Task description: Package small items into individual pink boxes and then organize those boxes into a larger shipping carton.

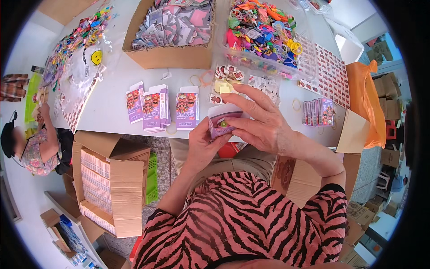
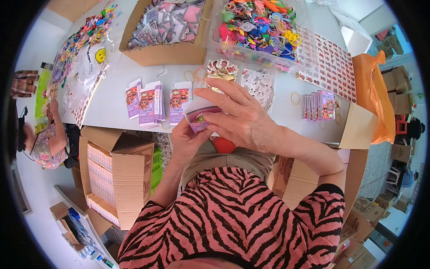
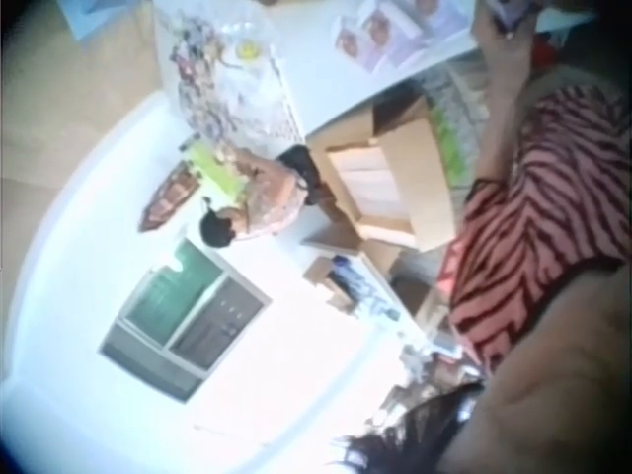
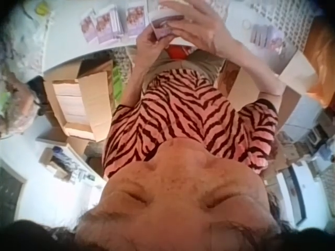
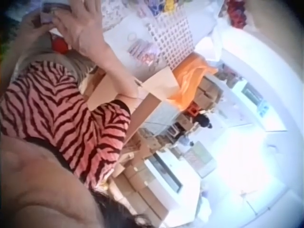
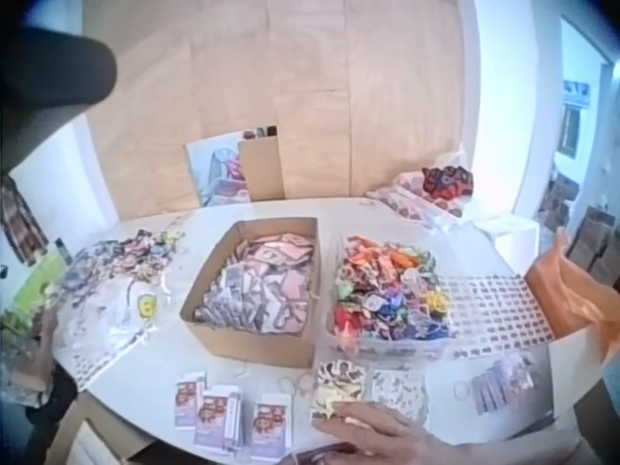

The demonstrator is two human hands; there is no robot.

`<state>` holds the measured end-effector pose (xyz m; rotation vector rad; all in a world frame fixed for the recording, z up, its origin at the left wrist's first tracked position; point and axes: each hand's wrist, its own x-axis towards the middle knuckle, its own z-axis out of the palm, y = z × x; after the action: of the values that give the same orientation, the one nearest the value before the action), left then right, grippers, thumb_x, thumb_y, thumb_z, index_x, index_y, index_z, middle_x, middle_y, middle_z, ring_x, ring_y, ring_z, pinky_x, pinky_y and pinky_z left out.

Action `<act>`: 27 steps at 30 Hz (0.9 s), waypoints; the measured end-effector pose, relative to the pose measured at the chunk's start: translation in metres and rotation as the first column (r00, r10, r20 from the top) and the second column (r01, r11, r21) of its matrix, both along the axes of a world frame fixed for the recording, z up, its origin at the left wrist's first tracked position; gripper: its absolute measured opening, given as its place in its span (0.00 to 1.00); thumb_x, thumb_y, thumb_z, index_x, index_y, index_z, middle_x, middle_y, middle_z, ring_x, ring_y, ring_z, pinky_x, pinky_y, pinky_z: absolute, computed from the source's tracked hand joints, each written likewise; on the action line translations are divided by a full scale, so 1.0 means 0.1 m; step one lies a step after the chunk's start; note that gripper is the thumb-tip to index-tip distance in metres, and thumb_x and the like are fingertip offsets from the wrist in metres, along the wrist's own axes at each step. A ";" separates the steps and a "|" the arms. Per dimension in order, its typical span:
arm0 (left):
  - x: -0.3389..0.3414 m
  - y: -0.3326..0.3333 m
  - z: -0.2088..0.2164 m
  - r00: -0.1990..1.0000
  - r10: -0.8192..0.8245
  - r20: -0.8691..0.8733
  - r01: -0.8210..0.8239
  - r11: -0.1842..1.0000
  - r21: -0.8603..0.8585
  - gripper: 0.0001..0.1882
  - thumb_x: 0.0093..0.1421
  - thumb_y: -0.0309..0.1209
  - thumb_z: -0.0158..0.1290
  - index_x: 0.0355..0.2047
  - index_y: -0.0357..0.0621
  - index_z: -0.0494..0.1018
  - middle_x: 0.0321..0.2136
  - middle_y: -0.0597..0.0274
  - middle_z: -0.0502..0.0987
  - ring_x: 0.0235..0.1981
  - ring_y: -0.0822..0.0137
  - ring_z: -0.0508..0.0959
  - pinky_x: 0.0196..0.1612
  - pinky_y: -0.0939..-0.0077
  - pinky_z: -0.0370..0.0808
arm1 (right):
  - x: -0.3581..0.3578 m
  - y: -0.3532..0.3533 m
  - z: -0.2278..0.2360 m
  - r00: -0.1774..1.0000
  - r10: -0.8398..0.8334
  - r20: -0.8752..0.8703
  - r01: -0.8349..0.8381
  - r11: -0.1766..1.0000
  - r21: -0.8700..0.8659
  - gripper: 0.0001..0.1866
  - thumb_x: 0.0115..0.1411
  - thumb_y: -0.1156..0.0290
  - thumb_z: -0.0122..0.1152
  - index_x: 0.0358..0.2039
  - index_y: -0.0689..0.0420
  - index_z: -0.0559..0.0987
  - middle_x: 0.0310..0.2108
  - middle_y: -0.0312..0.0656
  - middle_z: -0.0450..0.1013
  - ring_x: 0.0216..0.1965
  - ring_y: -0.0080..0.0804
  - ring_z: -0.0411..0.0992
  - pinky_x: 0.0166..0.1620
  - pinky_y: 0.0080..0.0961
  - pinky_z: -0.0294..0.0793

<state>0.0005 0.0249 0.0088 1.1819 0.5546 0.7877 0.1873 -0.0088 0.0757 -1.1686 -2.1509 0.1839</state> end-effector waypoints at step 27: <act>-0.07 -0.04 0.05 0.977 0.144 -0.157 -0.060 0.893 0.446 0.25 0.48 0.22 0.62 0.47 0.36 0.66 0.39 0.55 0.73 0.38 0.67 0.77 0.40 0.77 0.76 | -0.02 -0.22 -0.34 0.806 -0.206 -0.555 -0.058 0.905 -0.422 0.17 0.50 0.75 0.66 0.41 0.61 0.76 0.37 0.43 0.76 0.37 0.29 0.76 0.40 0.23 0.75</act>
<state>-0.0062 0.0212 0.0135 1.6691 0.6147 0.9289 0.1857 -0.0312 0.0416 -1.2195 -1.5337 0.8984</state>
